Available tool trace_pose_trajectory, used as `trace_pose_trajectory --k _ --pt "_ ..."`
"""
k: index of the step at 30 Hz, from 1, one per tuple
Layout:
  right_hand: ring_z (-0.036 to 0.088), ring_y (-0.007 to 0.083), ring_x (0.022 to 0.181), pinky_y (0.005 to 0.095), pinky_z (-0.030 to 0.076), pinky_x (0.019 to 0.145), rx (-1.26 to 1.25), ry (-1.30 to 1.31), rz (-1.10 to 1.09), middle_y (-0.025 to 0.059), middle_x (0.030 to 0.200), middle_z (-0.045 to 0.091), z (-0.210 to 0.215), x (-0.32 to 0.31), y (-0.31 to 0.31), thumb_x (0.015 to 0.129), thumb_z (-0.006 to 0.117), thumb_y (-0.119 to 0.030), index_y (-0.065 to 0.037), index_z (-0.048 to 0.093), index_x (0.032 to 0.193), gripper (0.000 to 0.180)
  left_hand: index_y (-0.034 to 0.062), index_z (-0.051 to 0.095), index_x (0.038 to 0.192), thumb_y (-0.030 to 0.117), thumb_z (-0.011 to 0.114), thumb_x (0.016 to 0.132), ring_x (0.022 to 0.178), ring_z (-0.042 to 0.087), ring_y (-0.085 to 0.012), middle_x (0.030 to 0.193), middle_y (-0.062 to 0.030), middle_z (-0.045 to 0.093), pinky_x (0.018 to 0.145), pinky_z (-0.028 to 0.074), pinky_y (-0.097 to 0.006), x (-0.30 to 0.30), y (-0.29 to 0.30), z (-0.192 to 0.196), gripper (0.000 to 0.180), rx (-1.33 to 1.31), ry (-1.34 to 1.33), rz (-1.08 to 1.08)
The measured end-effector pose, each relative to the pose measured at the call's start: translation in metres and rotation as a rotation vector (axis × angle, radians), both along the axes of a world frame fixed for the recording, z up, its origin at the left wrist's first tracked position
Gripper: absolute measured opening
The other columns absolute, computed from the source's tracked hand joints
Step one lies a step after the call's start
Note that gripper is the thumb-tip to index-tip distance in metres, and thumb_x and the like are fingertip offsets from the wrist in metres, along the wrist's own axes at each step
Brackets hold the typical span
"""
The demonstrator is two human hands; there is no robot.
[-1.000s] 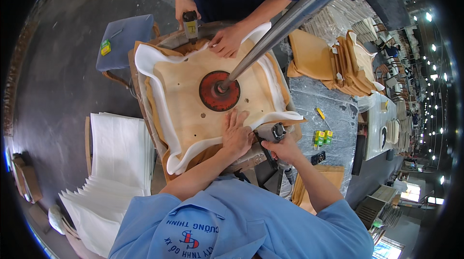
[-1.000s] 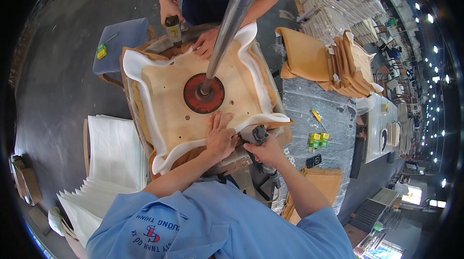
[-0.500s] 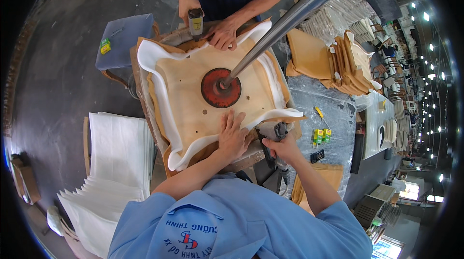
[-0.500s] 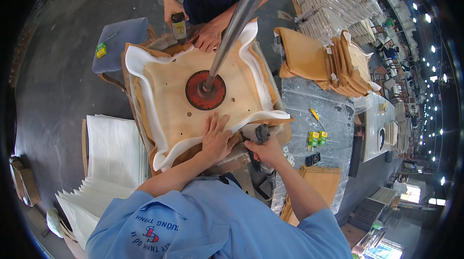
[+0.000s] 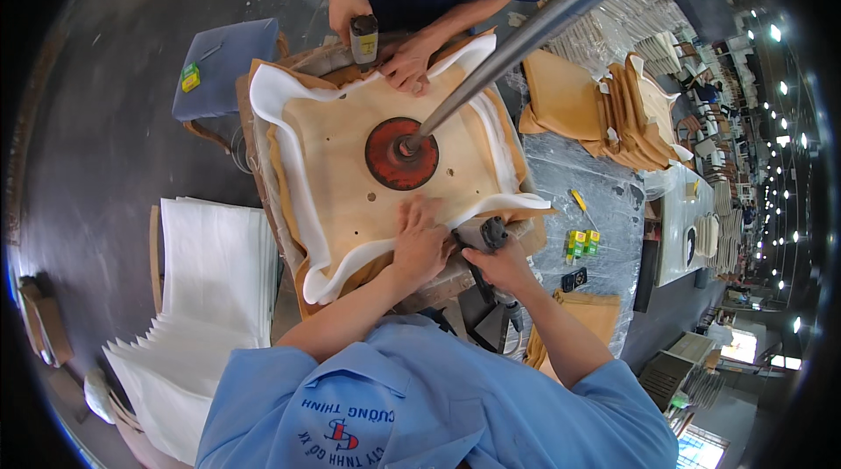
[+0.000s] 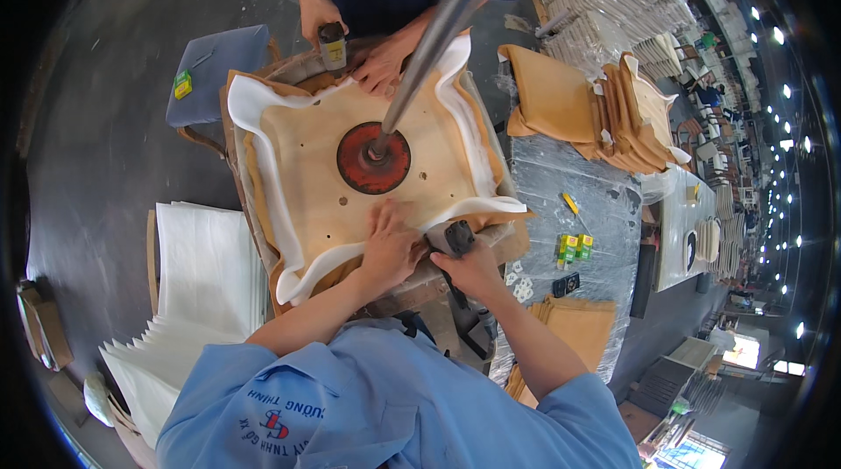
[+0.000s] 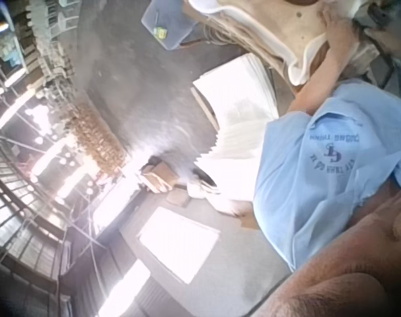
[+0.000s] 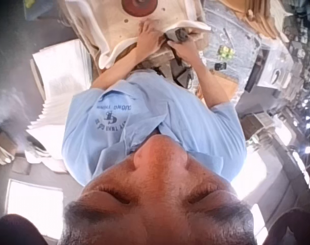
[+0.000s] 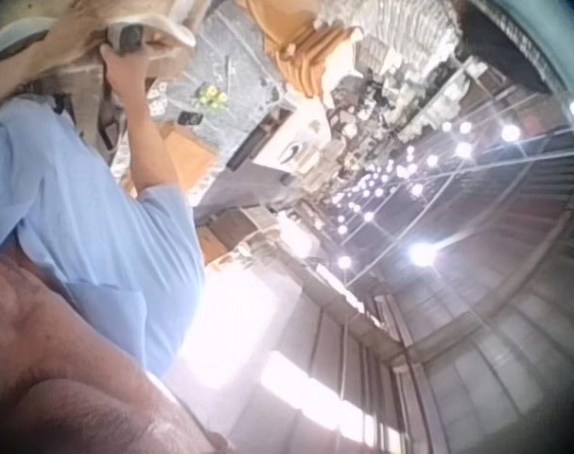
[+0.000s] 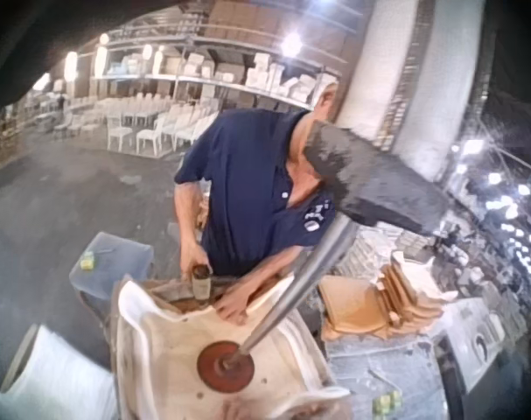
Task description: The person assembles a chair by placing a white fabric cover over a wooden seat frame and securing it with a staple gun. A coworker assists by applying glue to the frame and positioning the seat. The person repeatedly staples the fabric edges to the underside of the seat.
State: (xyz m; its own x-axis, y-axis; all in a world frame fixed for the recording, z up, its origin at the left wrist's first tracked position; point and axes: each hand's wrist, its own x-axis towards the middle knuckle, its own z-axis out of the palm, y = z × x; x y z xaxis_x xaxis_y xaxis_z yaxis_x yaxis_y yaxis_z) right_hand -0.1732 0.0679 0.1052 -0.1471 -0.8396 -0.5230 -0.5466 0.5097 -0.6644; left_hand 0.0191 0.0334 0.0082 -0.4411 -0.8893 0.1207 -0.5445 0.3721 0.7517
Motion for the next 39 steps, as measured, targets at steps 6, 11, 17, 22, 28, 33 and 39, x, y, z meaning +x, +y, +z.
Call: trace_pose_trajectory --k 6,11,17,22,28,33,39 --pt "0.062 0.0138 0.052 0.0333 0.049 0.048 0.123 -0.096 -0.158 0.0043 0.071 0.068 0.013 0.003 -0.003 0.092 0.089 -0.022 0.003 0.074 0.104 0.031 0.0060 0.078 0.096 0.038 0.085 0.091 0.164 0.026 -0.0479 0.165 -0.0214 0.044 0.133 0.014 -0.069 0.024 0.007 0.014 0.033 -0.058 -0.157 -0.082" --pt "0.064 0.0145 0.052 0.0341 0.050 0.049 0.080 -0.081 -0.162 0.0055 0.069 0.069 0.004 0.003 -0.002 0.090 0.090 -0.024 0.004 0.075 0.106 0.036 0.0069 0.081 0.092 0.042 0.082 0.093 0.163 0.028 -0.0468 0.164 -0.0194 0.046 0.133 0.015 -0.068 0.024 -0.003 0.002 0.035 -0.056 -0.110 -0.136" --pt "0.064 0.0141 0.054 0.0331 0.051 0.050 0.158 -0.039 -0.170 0.0048 0.071 0.070 -0.001 -0.009 0.003 0.090 0.091 -0.026 0.003 0.074 0.106 0.037 0.0090 0.083 0.087 0.032 0.080 0.092 0.162 0.029 -0.0463 0.162 -0.0167 0.050 0.133 0.014 -0.068 0.015 -0.005 -0.003 0.024 -0.031 -0.043 -0.117" --pt "0.063 0.0121 0.056 0.0319 0.051 0.052 0.134 -0.154 -0.217 0.0031 0.070 0.068 0.009 0.010 0.021 0.093 0.088 -0.024 0.002 0.074 0.107 0.033 0.0086 0.081 0.084 0.023 0.080 0.090 0.162 0.030 -0.0456 0.160 -0.0166 0.052 0.133 0.013 -0.069 0.016 -0.009 -0.006 0.016 0.013 -0.011 -0.098" --pt "0.063 0.0111 0.057 0.0320 0.051 0.053 0.146 -0.103 -0.166 0.0030 0.075 0.070 0.014 0.016 0.019 0.093 0.088 -0.023 0.003 0.075 0.111 0.034 0.0082 0.080 0.083 0.022 0.080 0.088 0.163 0.029 -0.0459 0.161 -0.0169 0.051 0.134 0.011 -0.068 0.016 -0.011 -0.002 0.014 0.054 0.004 -0.105" --pt "0.062 0.0111 0.056 0.0320 0.050 0.052 0.136 -0.081 -0.169 0.0033 0.076 0.070 0.013 0.020 0.015 0.094 0.088 -0.024 0.001 0.075 0.112 0.034 0.0091 0.080 0.083 0.021 0.080 0.087 0.163 0.029 -0.0460 0.161 -0.0162 0.051 0.134 0.011 -0.067 0.014 -0.011 -0.001 0.012 0.066 0.008 -0.089" --pt "0.060 0.0127 0.053 0.0335 0.048 0.050 0.057 0.057 -0.098 0.0023 0.069 0.066 0.013 0.028 0.005 0.093 0.089 -0.026 0.001 0.072 0.102 0.033 0.0088 0.081 0.089 0.025 0.081 0.089 0.164 0.027 -0.0475 0.162 -0.0179 0.049 0.134 0.012 -0.068 0.017 -0.012 0.000 0.016 0.065 -0.014 -0.099"
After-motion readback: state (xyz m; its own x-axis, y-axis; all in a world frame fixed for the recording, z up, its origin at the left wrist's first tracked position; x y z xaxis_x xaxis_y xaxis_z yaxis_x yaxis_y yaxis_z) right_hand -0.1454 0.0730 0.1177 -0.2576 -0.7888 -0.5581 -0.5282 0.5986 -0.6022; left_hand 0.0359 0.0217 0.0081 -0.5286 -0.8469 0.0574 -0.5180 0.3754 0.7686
